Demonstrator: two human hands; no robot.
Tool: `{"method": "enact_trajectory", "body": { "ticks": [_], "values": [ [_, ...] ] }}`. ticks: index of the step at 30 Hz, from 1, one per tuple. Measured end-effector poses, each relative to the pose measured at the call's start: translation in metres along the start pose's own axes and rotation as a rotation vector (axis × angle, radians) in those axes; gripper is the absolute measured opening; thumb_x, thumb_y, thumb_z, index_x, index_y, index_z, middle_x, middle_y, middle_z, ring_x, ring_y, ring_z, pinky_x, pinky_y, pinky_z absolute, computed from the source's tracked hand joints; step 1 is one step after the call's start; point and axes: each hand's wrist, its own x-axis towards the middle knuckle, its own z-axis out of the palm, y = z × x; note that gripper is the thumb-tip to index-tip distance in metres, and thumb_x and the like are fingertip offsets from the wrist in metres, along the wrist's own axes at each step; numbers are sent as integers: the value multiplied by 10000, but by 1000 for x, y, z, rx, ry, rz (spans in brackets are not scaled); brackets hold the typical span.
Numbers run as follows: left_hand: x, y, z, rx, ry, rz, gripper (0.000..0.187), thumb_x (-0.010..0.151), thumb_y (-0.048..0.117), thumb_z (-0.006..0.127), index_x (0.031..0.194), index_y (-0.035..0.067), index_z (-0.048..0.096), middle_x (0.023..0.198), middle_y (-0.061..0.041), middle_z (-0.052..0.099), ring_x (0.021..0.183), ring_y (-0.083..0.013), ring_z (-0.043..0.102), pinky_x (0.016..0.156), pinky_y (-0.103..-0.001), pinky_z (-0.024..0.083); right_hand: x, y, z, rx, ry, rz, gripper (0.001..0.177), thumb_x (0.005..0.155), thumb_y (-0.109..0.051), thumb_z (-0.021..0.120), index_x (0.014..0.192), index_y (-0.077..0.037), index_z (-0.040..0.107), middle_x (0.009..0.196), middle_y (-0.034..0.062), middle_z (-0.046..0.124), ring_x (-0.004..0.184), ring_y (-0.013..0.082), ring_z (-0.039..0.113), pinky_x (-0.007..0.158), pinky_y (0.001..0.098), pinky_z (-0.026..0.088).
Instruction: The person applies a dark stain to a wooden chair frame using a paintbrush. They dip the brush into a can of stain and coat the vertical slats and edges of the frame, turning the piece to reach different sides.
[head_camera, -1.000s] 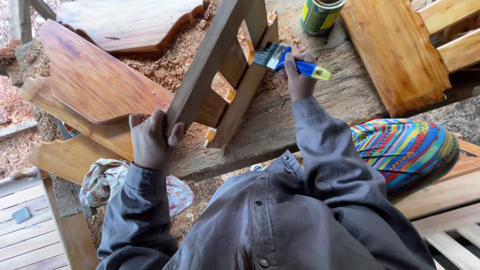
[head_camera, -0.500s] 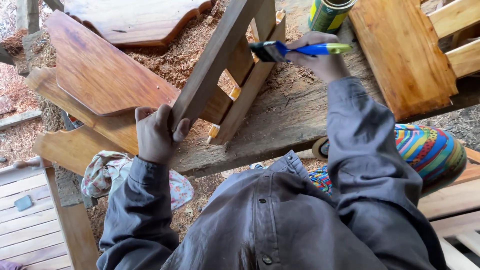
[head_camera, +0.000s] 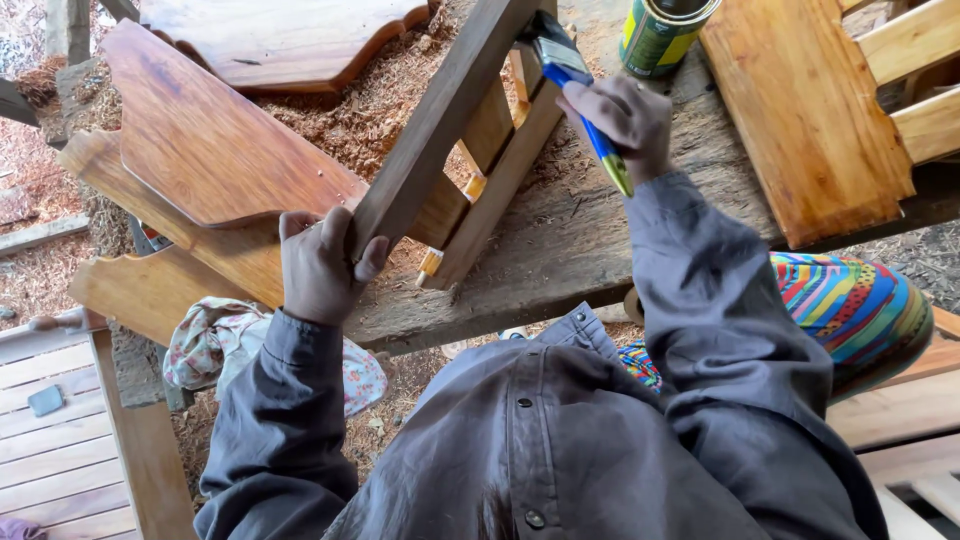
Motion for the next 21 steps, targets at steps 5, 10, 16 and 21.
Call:
{"method": "enact_trajectory", "body": {
  "ticks": [5,10,16,21],
  "values": [
    [-3,-10,9,-33,117,66,543,974,661,570,932,123,512,591,-128,570,680,-330,707,878,-417,484,-5,-48,-3,13,-40,73,147,900,-175,867,952,-183,729,710,24,618,480,221,590,482,317,540],
    [-2,0,11,-58,122,53,552,979,665,564,920,118,518,586,-119,570,628,-330,686,854,-437,475,-11,-49,1,-7,-56,29,81,900,-187,808,919,-203,731,746,9,632,467,216,583,458,334,499],
    [-3,-3,13,-70,140,35,521,996,641,572,929,130,501,615,-109,581,647,-309,693,866,-419,462,-39,-69,15,321,137,324,94,886,-50,853,883,-52,759,711,140,669,480,321,624,453,351,525],
    [1,5,10,-59,150,47,510,986,630,602,915,135,503,587,-108,572,607,-306,686,837,-407,455,-48,-105,14,325,-105,593,151,957,-63,768,1106,-85,789,804,182,656,686,389,686,594,450,558]
  ]
}}
